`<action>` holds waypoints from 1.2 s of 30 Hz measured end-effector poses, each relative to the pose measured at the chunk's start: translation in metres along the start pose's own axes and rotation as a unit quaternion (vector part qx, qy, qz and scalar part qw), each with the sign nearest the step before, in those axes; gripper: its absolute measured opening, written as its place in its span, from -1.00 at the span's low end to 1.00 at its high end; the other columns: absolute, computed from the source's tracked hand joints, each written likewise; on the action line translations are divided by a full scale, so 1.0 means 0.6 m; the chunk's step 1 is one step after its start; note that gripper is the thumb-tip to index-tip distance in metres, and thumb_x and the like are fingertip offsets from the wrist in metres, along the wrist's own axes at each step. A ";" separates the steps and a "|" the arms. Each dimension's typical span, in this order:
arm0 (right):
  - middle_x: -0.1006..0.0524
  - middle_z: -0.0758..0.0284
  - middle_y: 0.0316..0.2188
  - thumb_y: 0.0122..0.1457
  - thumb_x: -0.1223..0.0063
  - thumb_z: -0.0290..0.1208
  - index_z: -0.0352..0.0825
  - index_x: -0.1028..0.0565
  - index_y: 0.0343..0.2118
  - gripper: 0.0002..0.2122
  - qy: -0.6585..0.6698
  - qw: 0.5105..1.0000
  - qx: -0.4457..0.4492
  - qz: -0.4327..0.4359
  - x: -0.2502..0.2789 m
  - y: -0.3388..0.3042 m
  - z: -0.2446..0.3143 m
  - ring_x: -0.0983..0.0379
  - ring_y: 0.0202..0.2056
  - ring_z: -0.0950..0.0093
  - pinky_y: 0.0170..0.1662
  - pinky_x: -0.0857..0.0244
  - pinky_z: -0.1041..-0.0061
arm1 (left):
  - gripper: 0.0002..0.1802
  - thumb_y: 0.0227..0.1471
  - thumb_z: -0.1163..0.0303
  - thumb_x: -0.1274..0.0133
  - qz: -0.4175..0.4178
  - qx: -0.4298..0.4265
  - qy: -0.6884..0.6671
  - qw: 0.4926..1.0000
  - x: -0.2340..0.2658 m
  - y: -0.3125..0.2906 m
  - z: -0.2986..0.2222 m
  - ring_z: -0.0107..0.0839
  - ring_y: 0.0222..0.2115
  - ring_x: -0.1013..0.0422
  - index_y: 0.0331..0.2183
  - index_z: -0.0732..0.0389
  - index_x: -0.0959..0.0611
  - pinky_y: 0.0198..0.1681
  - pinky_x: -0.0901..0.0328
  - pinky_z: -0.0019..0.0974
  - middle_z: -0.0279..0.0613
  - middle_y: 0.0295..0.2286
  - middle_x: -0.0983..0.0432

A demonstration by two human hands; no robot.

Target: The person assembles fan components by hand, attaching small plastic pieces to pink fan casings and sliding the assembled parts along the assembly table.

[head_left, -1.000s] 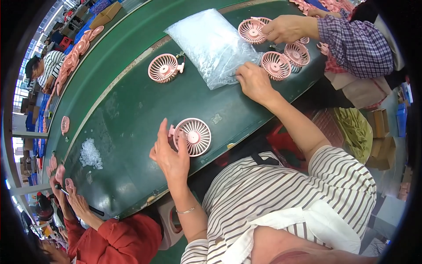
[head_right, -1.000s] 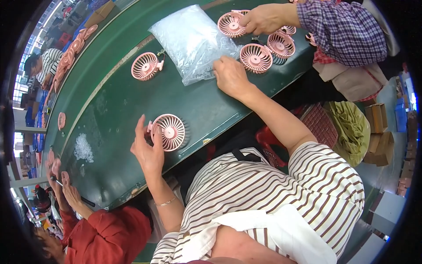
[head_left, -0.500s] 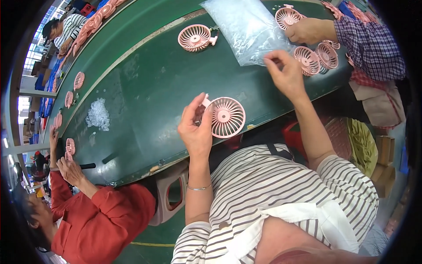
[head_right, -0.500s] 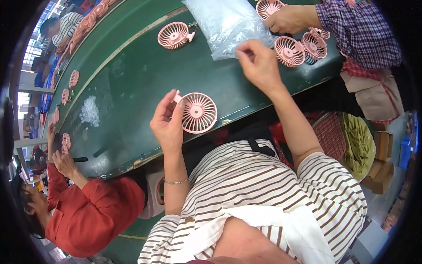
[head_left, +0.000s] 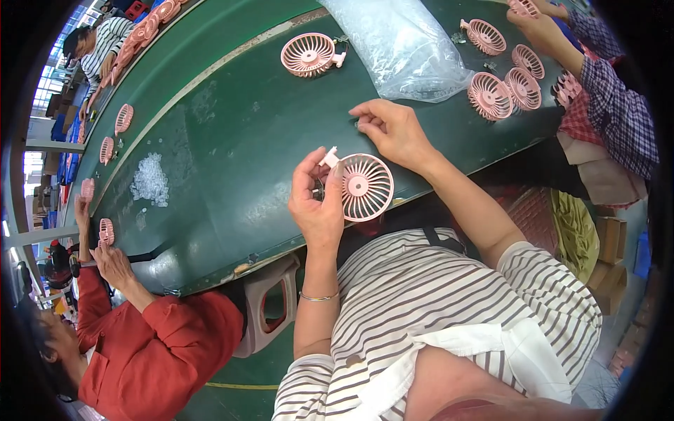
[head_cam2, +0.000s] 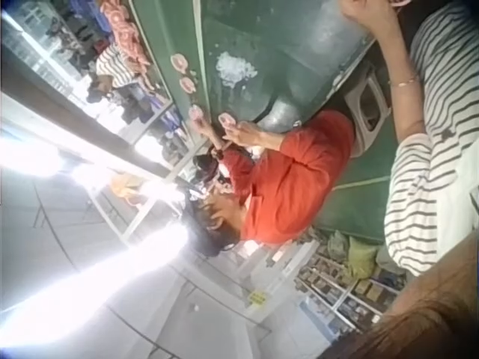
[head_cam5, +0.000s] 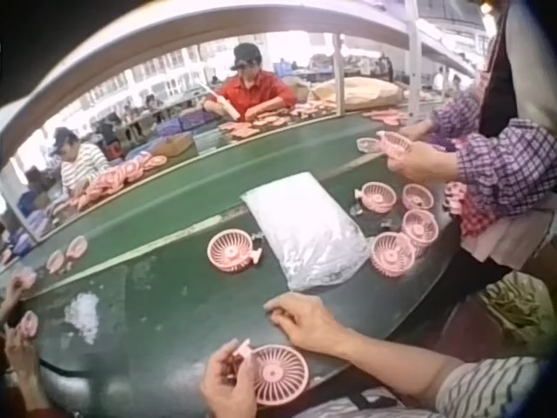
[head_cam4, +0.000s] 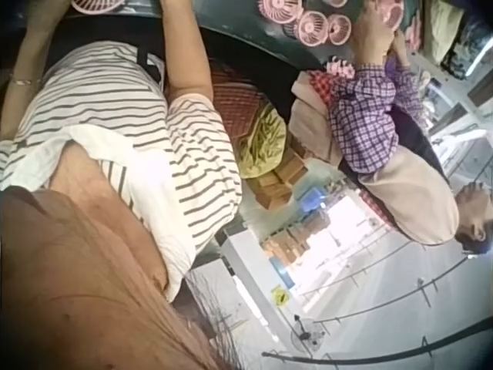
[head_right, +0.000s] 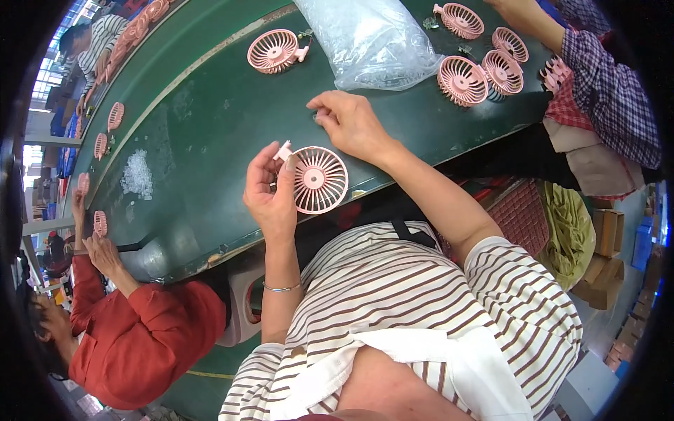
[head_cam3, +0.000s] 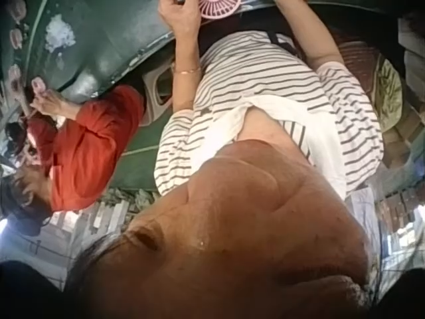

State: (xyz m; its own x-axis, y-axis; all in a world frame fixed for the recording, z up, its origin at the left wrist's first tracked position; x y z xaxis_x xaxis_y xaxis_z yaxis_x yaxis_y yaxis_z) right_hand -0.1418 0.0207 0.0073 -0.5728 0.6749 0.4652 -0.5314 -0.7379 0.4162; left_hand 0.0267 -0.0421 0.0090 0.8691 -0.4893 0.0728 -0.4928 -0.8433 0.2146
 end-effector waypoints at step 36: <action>-0.55 0.34 -0.42 0.13 -0.05 -0.49 -0.50 -0.53 -0.28 -0.83 0.350 0.893 -0.263 0.105 -0.014 -0.034 0.067 -0.45 -0.41 0.65 -0.35 -0.36 0.67 | -0.73 -0.04 0.57 -0.12 0.023 -0.092 0.064 0.993 -0.003 -0.009 -0.007 -0.58 -0.41 -0.35 -0.22 0.36 -0.52 -0.30 -0.29 -0.51 -0.27 -0.38 -0.47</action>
State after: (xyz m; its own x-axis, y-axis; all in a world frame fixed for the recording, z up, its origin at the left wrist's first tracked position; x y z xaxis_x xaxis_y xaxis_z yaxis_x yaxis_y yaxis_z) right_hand -0.1007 0.0297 0.0263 -0.8466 0.4976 -0.1890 -0.4799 -0.8671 -0.1333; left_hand 0.0282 -0.0359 0.0117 0.8501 -0.4840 0.2077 -0.5260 -0.7603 0.3812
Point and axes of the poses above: each hand's wrist, its own y-axis towards the middle knuckle, its own x-axis out of the back of the hand, z = x × y, the point moved 2 cm from there along y, towards the middle knuckle
